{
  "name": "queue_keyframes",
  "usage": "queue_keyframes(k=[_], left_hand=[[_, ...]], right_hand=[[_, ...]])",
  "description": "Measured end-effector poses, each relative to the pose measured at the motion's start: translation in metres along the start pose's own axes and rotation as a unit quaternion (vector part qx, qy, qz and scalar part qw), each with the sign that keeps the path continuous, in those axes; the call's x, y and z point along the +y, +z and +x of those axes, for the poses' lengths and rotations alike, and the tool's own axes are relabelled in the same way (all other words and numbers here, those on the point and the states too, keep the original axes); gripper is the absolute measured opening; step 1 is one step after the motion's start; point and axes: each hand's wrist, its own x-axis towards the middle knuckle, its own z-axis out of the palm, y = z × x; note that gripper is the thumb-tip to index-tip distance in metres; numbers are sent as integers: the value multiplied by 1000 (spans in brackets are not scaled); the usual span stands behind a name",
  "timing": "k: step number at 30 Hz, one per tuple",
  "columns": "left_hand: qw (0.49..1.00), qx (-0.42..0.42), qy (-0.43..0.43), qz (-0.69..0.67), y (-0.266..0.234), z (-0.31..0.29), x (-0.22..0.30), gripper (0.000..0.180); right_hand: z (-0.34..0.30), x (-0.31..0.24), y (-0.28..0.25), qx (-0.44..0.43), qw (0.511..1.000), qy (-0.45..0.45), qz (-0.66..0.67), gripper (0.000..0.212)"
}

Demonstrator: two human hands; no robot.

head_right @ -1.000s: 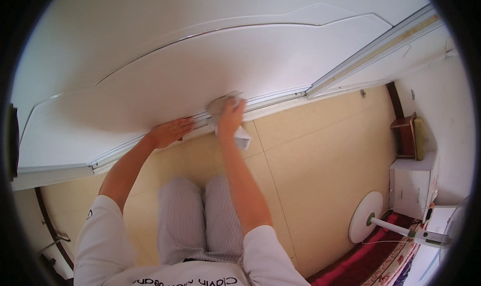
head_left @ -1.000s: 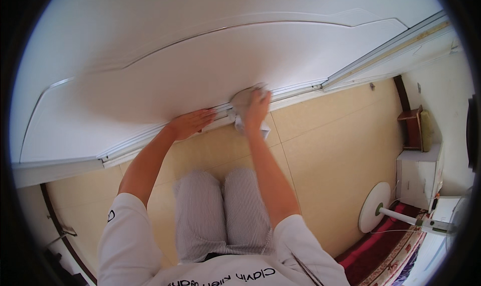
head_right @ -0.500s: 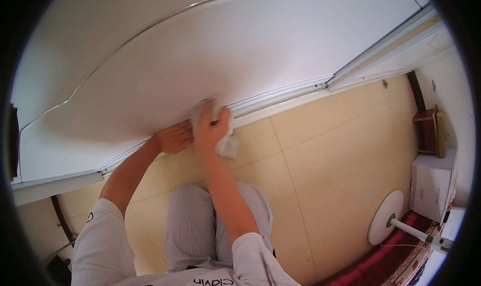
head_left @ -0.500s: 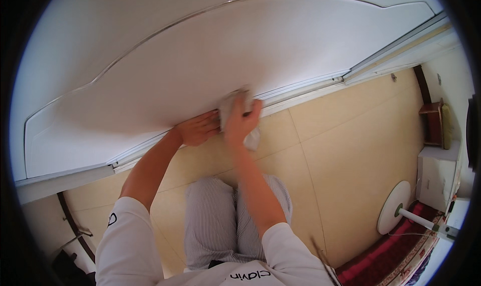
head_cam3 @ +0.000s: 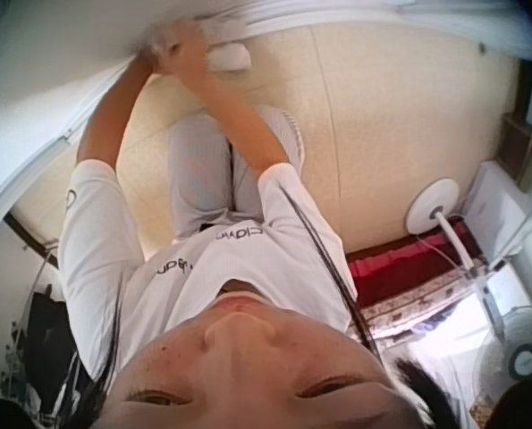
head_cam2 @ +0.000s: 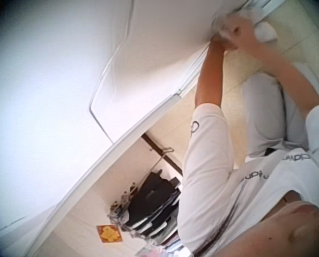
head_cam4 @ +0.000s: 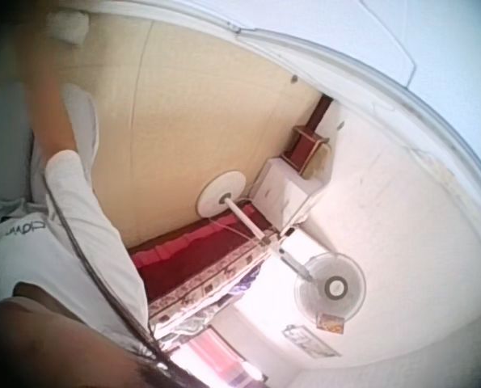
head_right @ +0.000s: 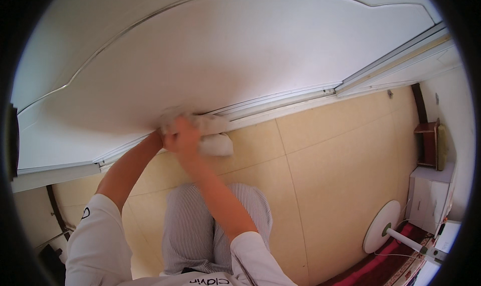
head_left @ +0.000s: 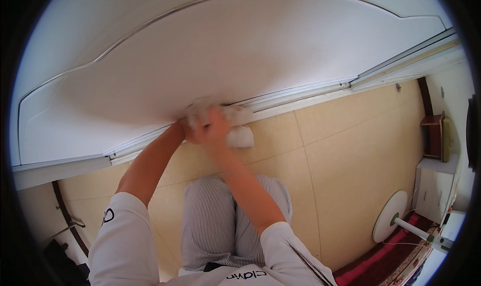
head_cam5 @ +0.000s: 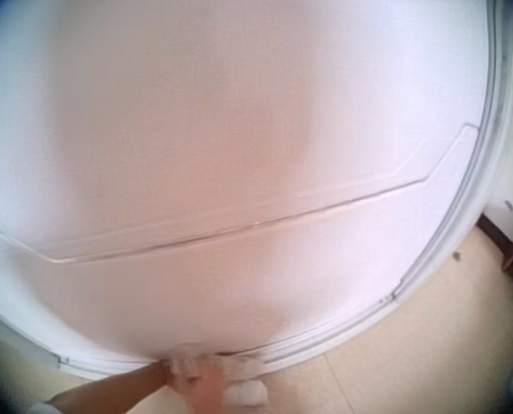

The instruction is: The person wipes the sliding tracks and door panels of a wardrobe with a cloth, then washes the cloth in a bucket of water.

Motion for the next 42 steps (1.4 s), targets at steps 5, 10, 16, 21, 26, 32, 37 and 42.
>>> queue_keyframes(k=[5, 10, 16, 21, 26, 32, 37, 42], left_hand=[[982, -73, 79, 153, -9, -1, 3, 33], [937, -5, 197, 289, -20, 13, 17, 31], [992, -70, 19, 104, 6, -3, -6, 33], [937, -19, 171, 303, -6, 1, 0, 35], [975, -67, 109, 181, 3, -5, -7, 39], [979, -76, 34, 188, -4, -8, 0, 44], [965, -17, 143, 220, -10, 2, 5, 38], [970, -31, 127, 205, -15, -4, 6, 38]], right_hand=[[24, -7, -16, 107, 994, 23, -31, 21], [73, -32, -44, 222, 949, 206, 85, 29], [29, -14, -28, 2, 999, -18, -36, 26], [83, -61, -45, 150, 965, 189, 98, 20], [32, -21, -19, -13, 998, -51, -40, 27], [57, -50, -37, 51, 989, 136, 2, 16], [73, -40, -37, 133, 991, -3, 8, 14], [22, 27, -37, 7, 996, -14, -92, 19]])
